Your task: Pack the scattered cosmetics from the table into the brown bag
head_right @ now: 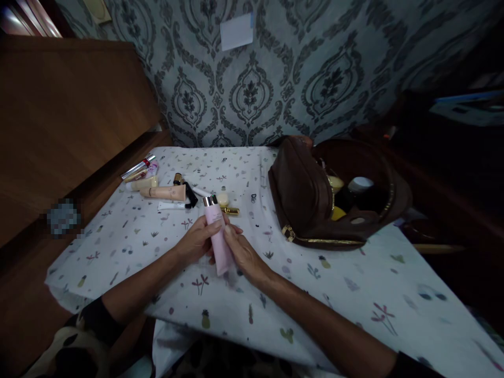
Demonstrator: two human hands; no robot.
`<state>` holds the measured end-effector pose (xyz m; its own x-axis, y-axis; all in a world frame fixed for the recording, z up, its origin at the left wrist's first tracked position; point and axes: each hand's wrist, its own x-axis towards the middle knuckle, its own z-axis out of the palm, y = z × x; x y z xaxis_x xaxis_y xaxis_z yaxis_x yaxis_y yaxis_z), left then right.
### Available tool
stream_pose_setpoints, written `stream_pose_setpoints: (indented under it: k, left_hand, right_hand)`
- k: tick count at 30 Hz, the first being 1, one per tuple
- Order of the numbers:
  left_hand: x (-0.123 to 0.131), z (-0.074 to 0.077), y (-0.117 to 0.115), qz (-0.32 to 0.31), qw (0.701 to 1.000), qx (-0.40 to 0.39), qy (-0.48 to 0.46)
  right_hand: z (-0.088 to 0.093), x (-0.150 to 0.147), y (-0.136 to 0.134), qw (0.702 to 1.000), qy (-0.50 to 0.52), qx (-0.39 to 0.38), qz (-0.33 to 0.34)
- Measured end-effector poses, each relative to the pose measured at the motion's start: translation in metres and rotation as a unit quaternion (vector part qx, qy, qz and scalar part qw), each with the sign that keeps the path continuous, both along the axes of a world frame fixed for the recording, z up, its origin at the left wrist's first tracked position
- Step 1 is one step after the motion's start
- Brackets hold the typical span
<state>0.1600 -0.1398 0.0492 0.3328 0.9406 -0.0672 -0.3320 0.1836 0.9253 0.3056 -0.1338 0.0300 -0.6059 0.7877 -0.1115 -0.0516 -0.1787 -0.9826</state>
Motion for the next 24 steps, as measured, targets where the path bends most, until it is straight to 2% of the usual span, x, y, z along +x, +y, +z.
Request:
stream_pose_setpoints:
  k: [3, 6, 8, 10, 13, 17, 20, 24]
  left_hand:
    - [-0.007, 0.008, 0.002, 0.063, 0.990, 0.102, 0.072]
    - [-0.011, 0.013, 0.000, 0.112, 0.954, 0.166, 0.222]
    - [-0.010, 0.013, -0.003, 0.112, 0.913, 0.183, 0.346]
    - [-0.007, 0.011, -0.007, 0.071, 0.863, 0.201, 0.458]
    - [-0.002, 0.005, -0.011, 0.016, 0.804, 0.224, 0.551]
    - [-0.003, 0.000, -0.009, 0.003, 0.775, 0.247, 0.582]
    - [-0.007, -0.001, -0.005, -0.001, 0.756, 0.241, 0.608]
    - [-0.010, -0.002, -0.002, 0.009, 0.764, 0.250, 0.595]
  right_hand:
    - [0.007, 0.011, 0.009, 0.978, -0.082, 0.180, -0.059]
    - [0.011, 0.018, 0.013, 0.956, -0.081, 0.248, -0.137]
    - [0.012, 0.018, 0.013, 0.951, -0.063, 0.256, -0.160]
    - [0.012, 0.017, 0.012, 0.948, -0.057, 0.266, -0.166]
    - [0.011, 0.014, 0.009, 0.943, -0.076, 0.275, -0.173]
    - [0.013, 0.017, 0.016, 0.940, -0.071, 0.269, -0.196]
    - [0.014, 0.024, 0.026, 0.935, -0.056, 0.240, -0.256]
    - [0.013, 0.030, 0.037, 0.937, -0.009, 0.160, -0.310]
